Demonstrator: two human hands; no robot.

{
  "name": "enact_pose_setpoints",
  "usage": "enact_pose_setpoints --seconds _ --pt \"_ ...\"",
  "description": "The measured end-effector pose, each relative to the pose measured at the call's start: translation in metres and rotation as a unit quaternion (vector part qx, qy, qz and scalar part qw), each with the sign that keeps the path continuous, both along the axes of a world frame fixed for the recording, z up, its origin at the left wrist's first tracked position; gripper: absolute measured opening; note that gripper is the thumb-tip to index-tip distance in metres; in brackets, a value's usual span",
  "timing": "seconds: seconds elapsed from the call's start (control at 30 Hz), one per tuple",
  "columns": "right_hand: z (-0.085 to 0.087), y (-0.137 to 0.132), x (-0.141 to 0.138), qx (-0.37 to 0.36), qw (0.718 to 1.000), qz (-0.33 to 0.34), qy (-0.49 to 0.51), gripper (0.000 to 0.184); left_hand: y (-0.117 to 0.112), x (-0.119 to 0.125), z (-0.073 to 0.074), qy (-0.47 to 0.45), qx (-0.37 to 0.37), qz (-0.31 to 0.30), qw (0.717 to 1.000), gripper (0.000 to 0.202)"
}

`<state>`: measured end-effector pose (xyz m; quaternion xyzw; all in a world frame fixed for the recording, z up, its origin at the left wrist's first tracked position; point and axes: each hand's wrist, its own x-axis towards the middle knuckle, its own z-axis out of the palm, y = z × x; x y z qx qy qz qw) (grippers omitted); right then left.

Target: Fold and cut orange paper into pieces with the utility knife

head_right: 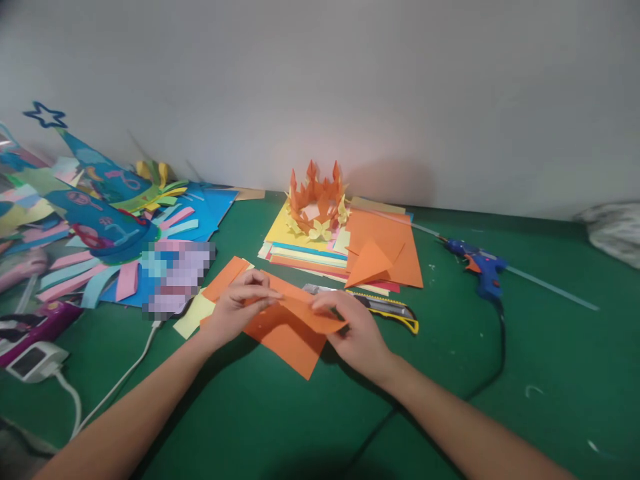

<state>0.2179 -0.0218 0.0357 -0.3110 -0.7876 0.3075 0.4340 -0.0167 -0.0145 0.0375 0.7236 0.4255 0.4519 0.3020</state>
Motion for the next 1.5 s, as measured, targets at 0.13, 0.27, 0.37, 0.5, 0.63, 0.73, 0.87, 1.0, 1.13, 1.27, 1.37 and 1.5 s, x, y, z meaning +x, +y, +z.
enact_pose_setpoints --seconds 0.13,0.27,0.37,0.5,0.63,0.73,0.87,1.0,1.13,1.27,1.37,1.5 --pt "0.001 0.001 0.005 0.167 0.979 0.076 -0.092 0.016 0.002 -0.003 -0.004 0.143 0.127 -0.014 0.981 0.03" --pt "-0.002 0.0 0.005 0.187 0.958 0.115 -0.185 0.03 0.004 -0.005 -0.013 0.178 0.147 -0.013 0.973 0.032" --pt "-0.002 0.002 0.005 0.146 0.958 0.112 -0.221 0.033 0.005 -0.006 -0.018 0.168 0.115 -0.038 0.978 0.029" --pt "-0.002 0.006 0.006 0.12 0.959 0.106 -0.233 0.032 0.007 -0.008 -0.024 0.162 0.109 -0.045 0.98 0.026" --pt "-0.002 0.005 0.004 0.117 0.955 0.115 -0.247 0.025 0.008 -0.009 -0.025 0.194 0.097 -0.048 0.975 0.026" --pt "-0.003 0.004 0.003 0.111 0.953 0.12 -0.255 0.023 0.007 -0.01 -0.019 0.24 0.096 -0.063 0.964 0.027" --pt "-0.003 0.005 0.002 0.092 0.959 0.11 -0.245 0.02 0.005 -0.016 -0.002 0.29 0.064 -0.095 0.95 0.031" --pt "-0.002 0.005 0.0 0.069 0.965 0.108 -0.229 0.019 -0.001 -0.023 0.014 0.307 -0.037 -0.111 0.945 0.029" --pt "0.0 0.003 -0.005 0.046 0.971 0.094 -0.217 0.02 -0.004 -0.024 0.018 0.313 -0.05 -0.121 0.941 0.015" --pt "-0.001 0.001 -0.01 0.014 0.977 0.046 -0.206 0.018 -0.003 -0.022 0.018 0.308 -0.017 -0.121 0.944 0.013" --pt "-0.005 0.001 -0.012 0.002 0.98 0.03 -0.198 0.015 -0.002 -0.02 0.019 0.291 0.004 -0.154 0.944 0.015" --pt "-0.003 0.002 -0.012 0.004 0.976 0.058 -0.211 0.011 -0.003 -0.017 0.019 0.272 -0.02 -0.182 0.945 0.022"
